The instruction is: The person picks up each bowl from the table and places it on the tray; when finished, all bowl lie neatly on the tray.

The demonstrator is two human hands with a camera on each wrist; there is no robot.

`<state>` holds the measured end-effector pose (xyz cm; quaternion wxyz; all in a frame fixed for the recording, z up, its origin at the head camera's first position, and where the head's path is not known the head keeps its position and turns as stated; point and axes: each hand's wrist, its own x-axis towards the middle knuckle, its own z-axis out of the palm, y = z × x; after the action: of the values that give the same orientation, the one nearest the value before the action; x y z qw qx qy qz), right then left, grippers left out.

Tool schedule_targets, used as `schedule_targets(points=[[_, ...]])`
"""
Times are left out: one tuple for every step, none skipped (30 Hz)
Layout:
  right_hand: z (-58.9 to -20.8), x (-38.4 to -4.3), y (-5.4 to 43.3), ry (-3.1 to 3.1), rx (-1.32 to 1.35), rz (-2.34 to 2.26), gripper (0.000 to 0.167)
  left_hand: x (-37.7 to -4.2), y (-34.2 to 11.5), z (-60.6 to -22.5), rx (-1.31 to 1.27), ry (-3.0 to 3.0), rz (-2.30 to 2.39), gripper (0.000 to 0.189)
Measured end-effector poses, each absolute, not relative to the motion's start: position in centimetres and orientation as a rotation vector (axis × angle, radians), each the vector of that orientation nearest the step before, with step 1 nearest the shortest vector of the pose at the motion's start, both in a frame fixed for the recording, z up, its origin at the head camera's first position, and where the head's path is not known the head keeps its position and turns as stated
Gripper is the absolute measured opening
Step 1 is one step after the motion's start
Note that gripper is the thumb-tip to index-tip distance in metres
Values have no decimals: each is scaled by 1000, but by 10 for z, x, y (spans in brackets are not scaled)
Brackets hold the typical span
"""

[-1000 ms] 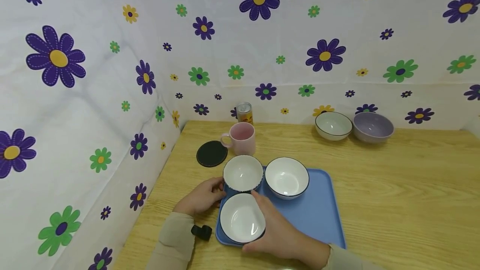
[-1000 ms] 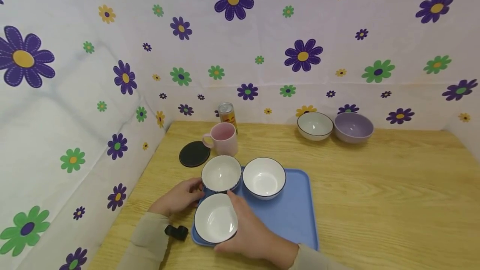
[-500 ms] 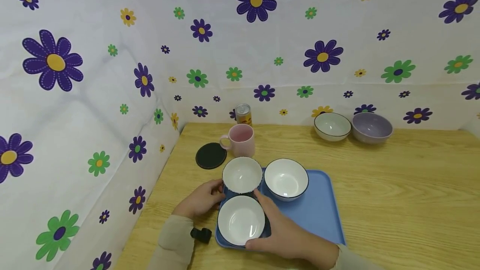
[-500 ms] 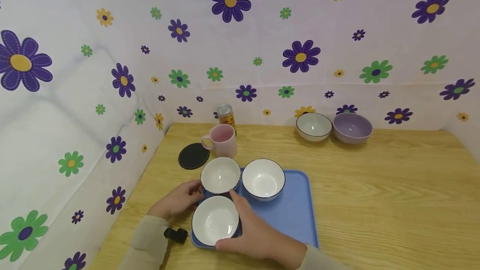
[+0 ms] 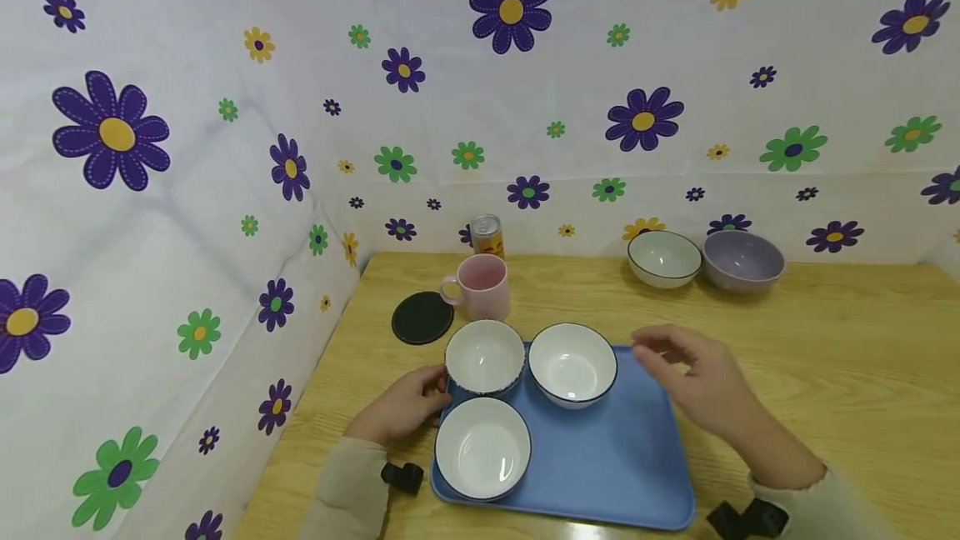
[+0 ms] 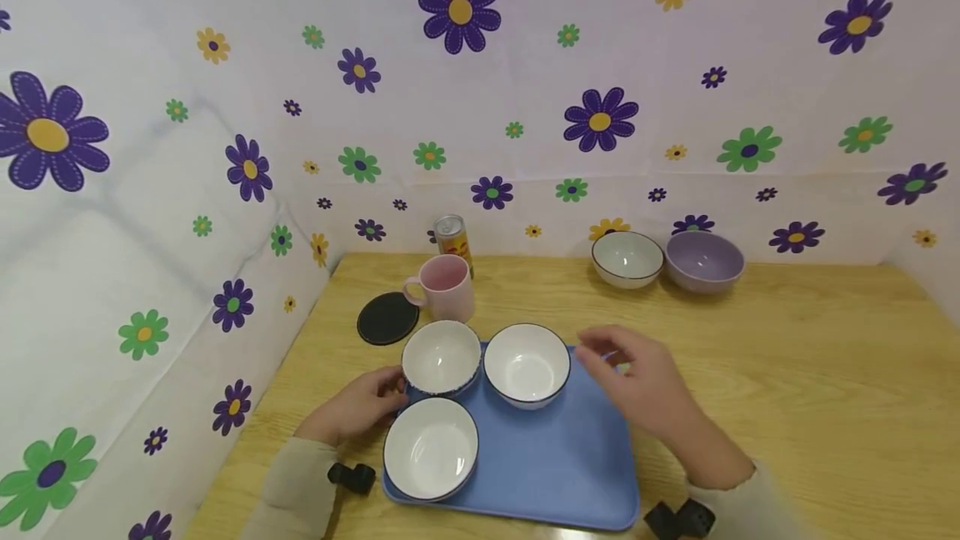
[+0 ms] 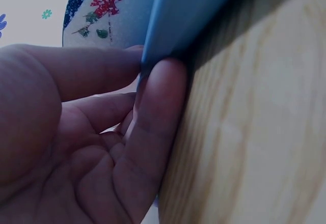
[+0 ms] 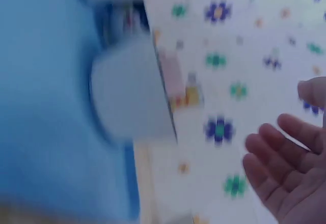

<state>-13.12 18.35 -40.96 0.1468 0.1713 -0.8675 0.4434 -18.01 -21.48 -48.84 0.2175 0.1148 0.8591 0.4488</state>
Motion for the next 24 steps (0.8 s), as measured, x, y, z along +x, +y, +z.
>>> schedule_targets(points=[[-410, -139, 196, -2494, 422, 1232, 16, -180, -215, -489, 318, 2380, 1238, 25], [-411, -146, 208, -2495, 353, 1184, 17, -180, -216, -489, 319, 2386, 1230, 26], [-413, -154, 221, -2497, 283, 1147, 21, -180, -216, -489, 318, 2388, 1230, 26], [-415, -162, 233, -2498, 219, 1117, 25, -180, -216, -489, 316, 2390, 1227, 28], [-417, -169, 246, -2513, 146, 1095, 32, -180, -217, -489, 318, 2395, 1222, 29], [-419, -176, 257, -2524, 80, 1086, 40, -180, -217, -489, 315, 2395, 1218, 29], [-422, -182, 269, -2532, 13, 1082, 49, -179, -217, -489, 312, 2396, 1214, 30], [-425, -189, 280, -2539, -56, 1083, 58, -179, -217, -489, 307, 2394, 1213, 30], [-429, -195, 290, -2546, -117, 1094, 66, -178, -217, -489, 302, 2389, 1214, 30], [-432, -201, 300, -2551, -174, 1113, 75, -179, -217, -489, 303, 2385, 1213, 29], [-436, -206, 310, -2558, -230, 1136, 83, -179, -217, -490, 303, 2382, 1213, 28], [-440, -212, 318, -2556, -275, 1164, 90, -179, -217, -490, 303, 2381, 1214, 27], [-444, -216, 325, -2550, -316, 1202, 96, -179, -217, -490, 304, 2381, 1215, 25], [-447, -220, 331, -2559, -358, 1230, 102, -179, -217, -490, 304, 2379, 1220, 24], [-450, -223, 336, -2560, -391, 1268, 107, -179, -217, -490, 304, 2380, 1222, 23], [-452, -226, 340, -2565, -428, 1298, 111, -179, -217, -490, 308, 2380, 1228, 23], [-454, -229, 343, -2571, -457, 1322, 115, -179, -217, -489, 309, 2383, 1231, 23], [-455, -232, 346, -2577, -482, 1349, 118, -179, -217, -489, 309, 2384, 1236, 23], [-456, -234, 348, -2583, -501, 1375, 120, -179, -217, -489, 309, 2383, 1239, 23], [-457, -236, 350, -2592, -516, 1395, 121, -179, -217, -489, 309, 2382, 1240, 24], [-459, -237, 351, -2597, -528, 1416, 122, -179, -217, -489, 310, 2382, 1237, 24], [-460, -239, 352, -2604, -533, 1432, 123, -179, -217, -489, 311, 2382, 1236, 25], [-461, -240, 352, -2612, -535, 1446, 123, -179, -217, -489, 309, 2382, 1234, 25], [-462, -241, 353, -2618, -536, 1464, 123, -179, -217, -489, 309, 2383, 1229, 25]])
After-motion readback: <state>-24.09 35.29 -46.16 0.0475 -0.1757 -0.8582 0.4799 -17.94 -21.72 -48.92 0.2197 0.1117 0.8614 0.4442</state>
